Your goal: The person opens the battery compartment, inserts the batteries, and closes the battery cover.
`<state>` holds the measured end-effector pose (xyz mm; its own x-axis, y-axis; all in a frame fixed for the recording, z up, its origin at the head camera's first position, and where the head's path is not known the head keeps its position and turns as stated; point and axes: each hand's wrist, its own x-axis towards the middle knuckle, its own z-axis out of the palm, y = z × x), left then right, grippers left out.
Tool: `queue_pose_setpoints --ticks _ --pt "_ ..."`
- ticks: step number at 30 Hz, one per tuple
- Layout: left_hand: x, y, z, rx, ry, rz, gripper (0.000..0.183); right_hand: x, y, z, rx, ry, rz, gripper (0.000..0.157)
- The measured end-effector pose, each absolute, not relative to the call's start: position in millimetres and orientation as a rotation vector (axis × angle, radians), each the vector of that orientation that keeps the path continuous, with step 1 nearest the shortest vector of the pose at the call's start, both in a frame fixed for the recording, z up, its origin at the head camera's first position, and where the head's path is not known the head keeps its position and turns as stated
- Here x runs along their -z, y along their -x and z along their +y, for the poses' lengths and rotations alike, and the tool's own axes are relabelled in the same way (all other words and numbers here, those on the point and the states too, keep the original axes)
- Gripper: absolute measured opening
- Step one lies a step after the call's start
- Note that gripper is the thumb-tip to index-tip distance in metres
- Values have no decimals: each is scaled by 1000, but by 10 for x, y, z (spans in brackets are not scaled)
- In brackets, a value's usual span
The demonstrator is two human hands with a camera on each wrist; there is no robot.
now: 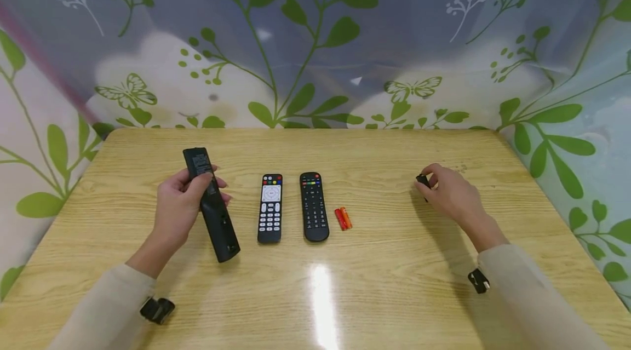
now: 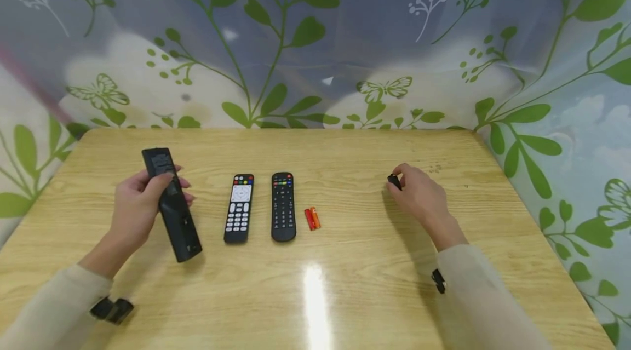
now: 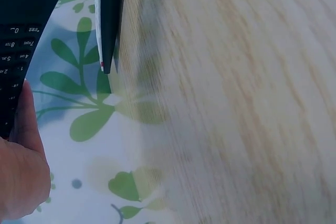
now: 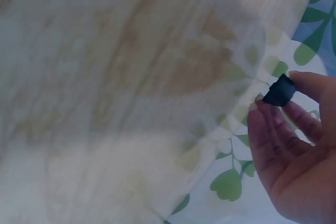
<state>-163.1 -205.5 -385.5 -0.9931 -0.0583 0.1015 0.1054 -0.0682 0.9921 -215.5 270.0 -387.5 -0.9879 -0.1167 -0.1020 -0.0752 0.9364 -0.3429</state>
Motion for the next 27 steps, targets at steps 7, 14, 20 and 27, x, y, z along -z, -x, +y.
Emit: queue_pose_setpoints --ticks 7,14,20,27 --pt "3845 1617 -2047 2236 61 -2048 41 3944 2140 2794 435 93 2918 38" --pt "3848 1643 -2047 2224 48 -2061 39 3970 2145 2829 360 64 2909 42" --pt "3855 1644 -2049 2221 38 -2066 40 3965 2134 2818 337 64 2906 43" --pt "3869 1634 -2062 2209 10 -2072 38 3967 2087 2814 370 56 2916 48"
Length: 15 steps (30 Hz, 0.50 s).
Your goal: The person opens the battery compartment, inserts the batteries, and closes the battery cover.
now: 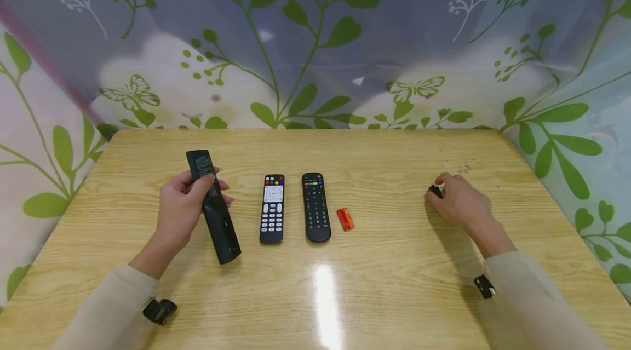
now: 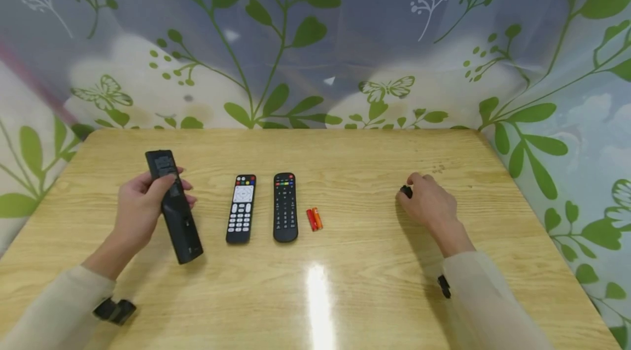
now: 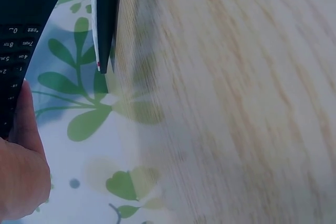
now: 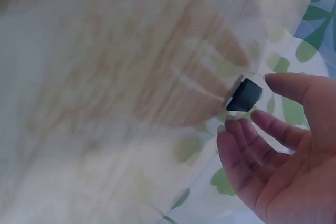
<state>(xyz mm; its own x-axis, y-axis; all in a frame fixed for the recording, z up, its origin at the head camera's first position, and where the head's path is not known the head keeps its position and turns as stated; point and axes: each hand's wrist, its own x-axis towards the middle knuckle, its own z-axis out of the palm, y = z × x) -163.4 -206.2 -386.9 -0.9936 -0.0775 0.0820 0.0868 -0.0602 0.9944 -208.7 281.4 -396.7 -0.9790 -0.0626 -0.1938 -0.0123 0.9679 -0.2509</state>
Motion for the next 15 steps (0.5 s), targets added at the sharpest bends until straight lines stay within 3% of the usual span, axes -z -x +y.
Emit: queue_pose_setpoints --ticks 6,15 --pt "3876 1628 -2072 2212 14 -2072 39 3865 2049 2635 476 93 2946 46" --pt "3891 1599 -2064 2214 28 -2064 40 3890 1950 1976 681 322 2818 31"
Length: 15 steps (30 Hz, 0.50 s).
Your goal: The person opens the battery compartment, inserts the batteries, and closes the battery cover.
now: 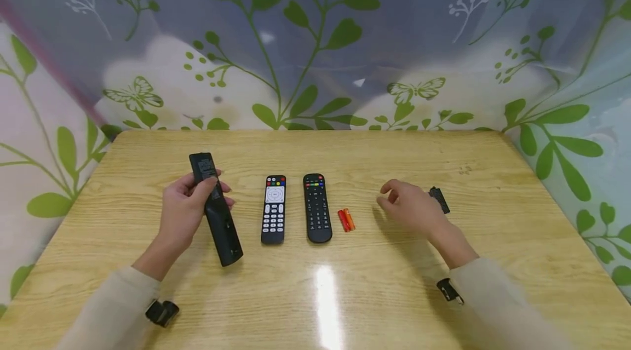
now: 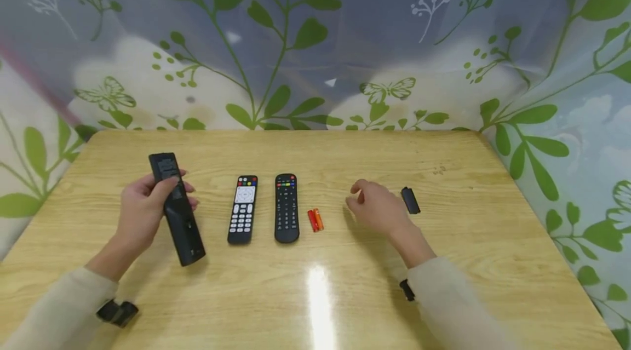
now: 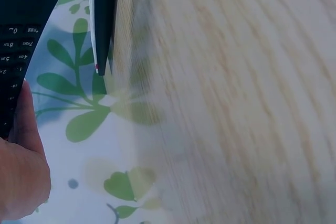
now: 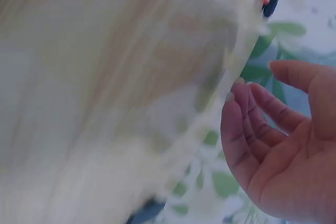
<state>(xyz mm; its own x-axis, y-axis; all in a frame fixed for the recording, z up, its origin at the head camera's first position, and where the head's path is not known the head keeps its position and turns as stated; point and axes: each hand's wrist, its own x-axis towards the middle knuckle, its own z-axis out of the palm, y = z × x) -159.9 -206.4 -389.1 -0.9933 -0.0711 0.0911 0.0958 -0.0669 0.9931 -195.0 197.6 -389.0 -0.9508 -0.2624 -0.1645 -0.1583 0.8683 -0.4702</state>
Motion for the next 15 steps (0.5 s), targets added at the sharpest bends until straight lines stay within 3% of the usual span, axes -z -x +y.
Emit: queue_pose_setpoints --ticks 7,15 --pt "3901 1551 -2081 2220 16 -2052 35 4003 1913 1559 696 457 2775 27" --pt "3897 1570 -2060 2220 14 -2047 33 4031 1900 1396 703 511 2759 19"
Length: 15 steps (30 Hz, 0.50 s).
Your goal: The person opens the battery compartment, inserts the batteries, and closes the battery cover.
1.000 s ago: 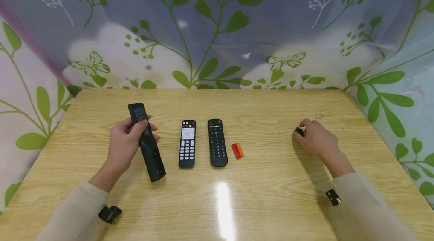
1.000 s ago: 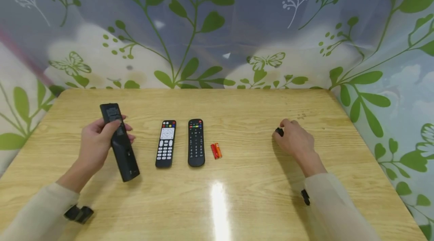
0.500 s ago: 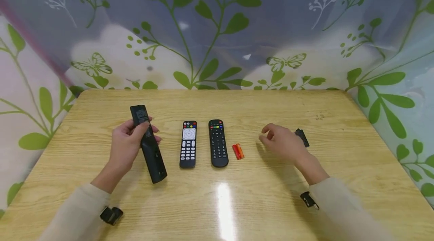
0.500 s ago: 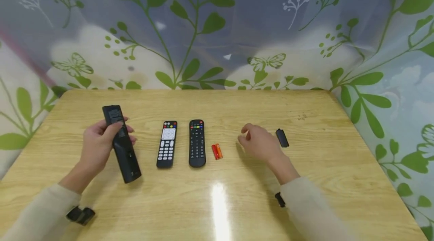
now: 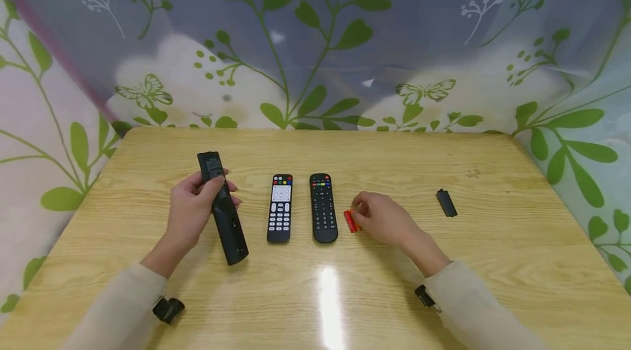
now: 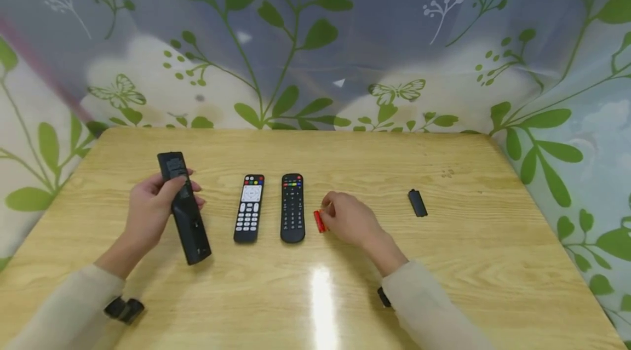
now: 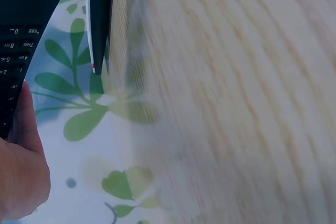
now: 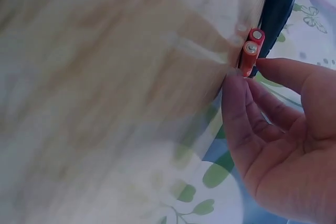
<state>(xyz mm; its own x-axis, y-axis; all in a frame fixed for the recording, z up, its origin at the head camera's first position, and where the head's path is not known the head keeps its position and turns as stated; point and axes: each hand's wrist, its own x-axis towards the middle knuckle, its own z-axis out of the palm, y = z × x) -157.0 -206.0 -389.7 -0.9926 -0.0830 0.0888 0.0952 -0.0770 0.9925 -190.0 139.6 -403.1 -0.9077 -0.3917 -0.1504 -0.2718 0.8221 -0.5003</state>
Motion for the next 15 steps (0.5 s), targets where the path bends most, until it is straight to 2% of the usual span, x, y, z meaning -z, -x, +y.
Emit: queue_pose_setpoints --ticks 15 --pt "3937 1559 -2037 2201 25 -2065 31 4058 1889 1362 655 523 2812 13"
